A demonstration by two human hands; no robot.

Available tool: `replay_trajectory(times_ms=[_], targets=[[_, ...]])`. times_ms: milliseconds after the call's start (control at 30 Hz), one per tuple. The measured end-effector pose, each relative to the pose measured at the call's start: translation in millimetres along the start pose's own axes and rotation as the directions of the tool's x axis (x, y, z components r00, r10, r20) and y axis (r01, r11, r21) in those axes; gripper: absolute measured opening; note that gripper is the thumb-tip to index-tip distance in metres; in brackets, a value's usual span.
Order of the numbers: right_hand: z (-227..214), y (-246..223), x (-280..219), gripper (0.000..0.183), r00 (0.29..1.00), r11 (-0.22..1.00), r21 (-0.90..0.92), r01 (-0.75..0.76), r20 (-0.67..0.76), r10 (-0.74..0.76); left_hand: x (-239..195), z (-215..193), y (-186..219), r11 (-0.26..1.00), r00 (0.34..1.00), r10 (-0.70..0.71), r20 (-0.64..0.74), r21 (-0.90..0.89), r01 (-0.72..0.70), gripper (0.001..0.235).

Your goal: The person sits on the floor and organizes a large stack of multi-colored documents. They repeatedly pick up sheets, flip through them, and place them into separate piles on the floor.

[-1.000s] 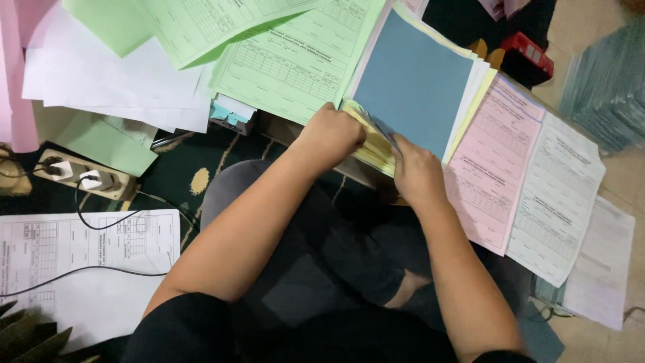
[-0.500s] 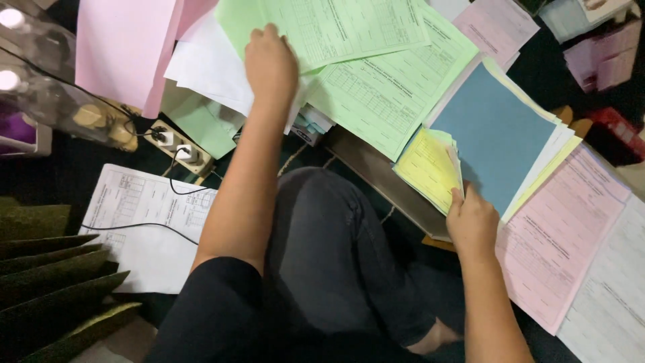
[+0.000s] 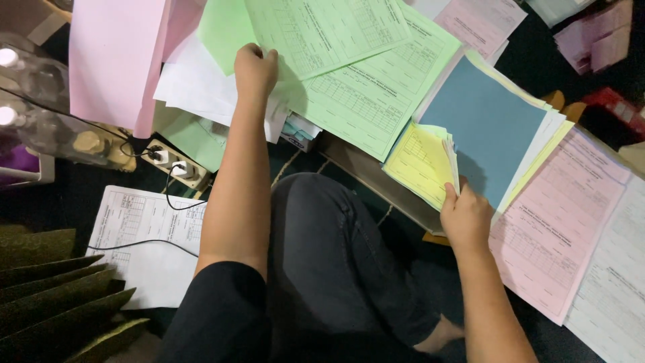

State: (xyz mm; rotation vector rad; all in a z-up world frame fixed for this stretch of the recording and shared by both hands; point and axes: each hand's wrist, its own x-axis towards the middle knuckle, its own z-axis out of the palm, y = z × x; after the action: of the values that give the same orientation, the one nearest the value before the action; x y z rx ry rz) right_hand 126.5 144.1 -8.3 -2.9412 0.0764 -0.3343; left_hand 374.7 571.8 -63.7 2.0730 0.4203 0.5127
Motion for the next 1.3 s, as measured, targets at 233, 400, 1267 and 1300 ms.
replay_trajectory(times_ms=[233,400,1267,1300], targets=[[-6,-6,1,0.027,0.998,0.995,0.075,-0.068,0.024,0.067,-154,-61,114,0.714,0.766,-0.364,0.530,-0.370,0.595,0.026],[16,34,8,0.039,0.952,0.887,0.347,-0.305,0.133,0.275,-184,-44,81,0.895,0.669,-0.267,0.694,-0.078,0.438,0.037],[14,-189,106,0.031,0.946,0.957,-0.050,0.285,0.176,-0.272,-178,-8,60,0.977,0.633,-0.107,0.767,-0.036,0.210,0.048],[34,-187,94,0.040,0.917,0.950,0.032,0.310,0.255,-0.308,-179,-3,51,0.981,0.618,-0.098,0.780,-0.030,0.194,0.049]])
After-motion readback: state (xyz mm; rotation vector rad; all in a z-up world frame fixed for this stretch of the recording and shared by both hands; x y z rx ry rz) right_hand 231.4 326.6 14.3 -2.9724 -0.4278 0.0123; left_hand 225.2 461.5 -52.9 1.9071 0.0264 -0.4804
